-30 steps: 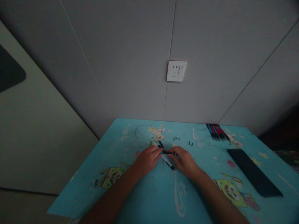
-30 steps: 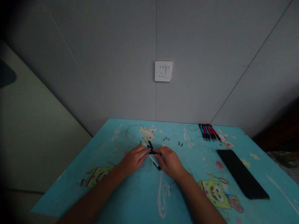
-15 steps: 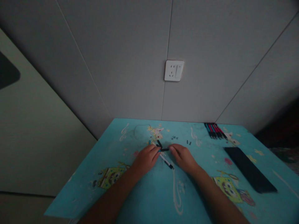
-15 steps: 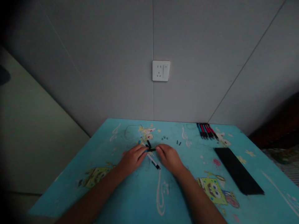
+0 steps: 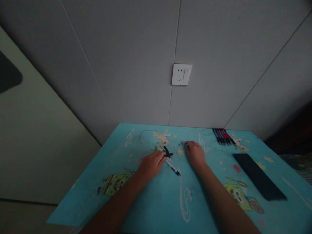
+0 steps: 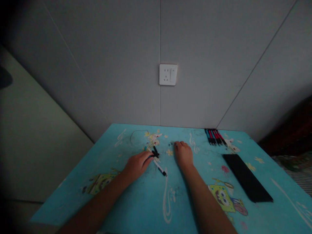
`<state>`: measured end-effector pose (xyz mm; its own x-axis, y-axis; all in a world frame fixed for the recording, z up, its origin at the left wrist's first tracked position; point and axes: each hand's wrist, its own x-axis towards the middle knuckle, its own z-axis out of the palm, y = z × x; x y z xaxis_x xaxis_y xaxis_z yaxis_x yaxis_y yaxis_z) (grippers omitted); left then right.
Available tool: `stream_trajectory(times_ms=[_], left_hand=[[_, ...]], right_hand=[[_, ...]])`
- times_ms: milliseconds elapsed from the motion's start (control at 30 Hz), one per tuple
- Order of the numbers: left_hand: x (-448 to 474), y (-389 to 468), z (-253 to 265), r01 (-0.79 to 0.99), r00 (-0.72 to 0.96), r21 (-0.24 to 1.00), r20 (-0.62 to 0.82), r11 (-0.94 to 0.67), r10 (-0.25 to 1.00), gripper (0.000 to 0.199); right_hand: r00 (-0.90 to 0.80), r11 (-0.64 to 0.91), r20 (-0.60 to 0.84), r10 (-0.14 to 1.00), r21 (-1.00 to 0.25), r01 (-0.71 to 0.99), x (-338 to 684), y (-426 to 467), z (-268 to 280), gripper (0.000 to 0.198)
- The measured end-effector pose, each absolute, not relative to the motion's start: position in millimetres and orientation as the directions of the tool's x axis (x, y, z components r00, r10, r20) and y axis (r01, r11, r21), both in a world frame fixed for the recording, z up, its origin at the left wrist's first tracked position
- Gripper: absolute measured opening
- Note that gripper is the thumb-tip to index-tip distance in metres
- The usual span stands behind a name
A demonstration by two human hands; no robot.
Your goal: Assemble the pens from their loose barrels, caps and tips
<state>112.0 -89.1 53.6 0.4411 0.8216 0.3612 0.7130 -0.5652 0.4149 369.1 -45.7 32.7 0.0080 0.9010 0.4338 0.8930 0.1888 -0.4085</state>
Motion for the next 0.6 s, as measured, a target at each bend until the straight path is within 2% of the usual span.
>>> stream_trajectory(times_ms=[200,300,367,600], left_hand=[[111.0,-87.1,53.0,0.716,0.425,0.421,0.371,-0.557,0.826,0.023],[110.7,-85.7,53.5,0.711,0.429,0.422,0.374,-0.563,0.822,0.024],[110.4,-85.6,54.0,0.707,0.436,0.42,0.373,-0.568,0.819,0.025],[110.2,-87.5,53.6,0.707,0.439,0.42,0.368,-0.568,0.819,0.026]], right_hand=[[-0.018,0.27,0.44,0.898,-0.517,0.812,361.4,-65.9,47.9,0.027],[-0.103,0.371,0.398,0.911,-0.689,0.622,348.8,-82.8,54.4,0.026],[-0.136,0.386,0.371,0.919,-0.77,0.507,341.2,-89.9,57.1,0.023],[-0.11,0.337,0.323,0.94,-0.833,0.439,334.8,-91.5,57.2,0.019]])
